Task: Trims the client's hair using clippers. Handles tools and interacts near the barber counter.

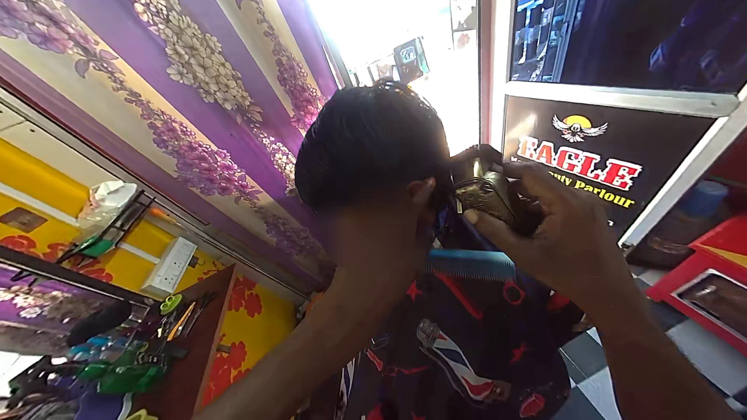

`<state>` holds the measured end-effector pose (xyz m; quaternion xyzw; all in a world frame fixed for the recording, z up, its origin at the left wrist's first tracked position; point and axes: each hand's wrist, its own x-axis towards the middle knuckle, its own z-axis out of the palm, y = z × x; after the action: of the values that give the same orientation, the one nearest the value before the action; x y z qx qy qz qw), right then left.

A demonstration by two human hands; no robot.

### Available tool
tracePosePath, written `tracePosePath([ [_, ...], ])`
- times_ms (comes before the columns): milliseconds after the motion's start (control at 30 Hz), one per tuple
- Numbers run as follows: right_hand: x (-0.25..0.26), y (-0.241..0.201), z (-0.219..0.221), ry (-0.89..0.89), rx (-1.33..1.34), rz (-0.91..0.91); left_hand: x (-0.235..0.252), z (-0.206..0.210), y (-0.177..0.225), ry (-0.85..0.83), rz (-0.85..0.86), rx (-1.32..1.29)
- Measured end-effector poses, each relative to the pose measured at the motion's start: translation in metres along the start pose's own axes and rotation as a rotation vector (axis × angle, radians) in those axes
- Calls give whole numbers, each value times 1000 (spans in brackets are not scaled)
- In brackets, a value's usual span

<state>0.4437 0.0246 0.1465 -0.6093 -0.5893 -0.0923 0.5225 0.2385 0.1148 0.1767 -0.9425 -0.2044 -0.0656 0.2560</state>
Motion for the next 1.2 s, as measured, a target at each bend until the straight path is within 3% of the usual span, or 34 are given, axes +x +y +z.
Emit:
tracePosePath([
  [233, 5, 5, 19, -143, -61, -17, -12, -7, 2, -43, -46, 63],
  [633, 21, 2, 30, -369, 20, 177, -31, 8, -2, -136, -83, 40],
  [1200, 24, -11, 24, -328, -97, 57, -34, 16, -3, -120, -83, 56],
])
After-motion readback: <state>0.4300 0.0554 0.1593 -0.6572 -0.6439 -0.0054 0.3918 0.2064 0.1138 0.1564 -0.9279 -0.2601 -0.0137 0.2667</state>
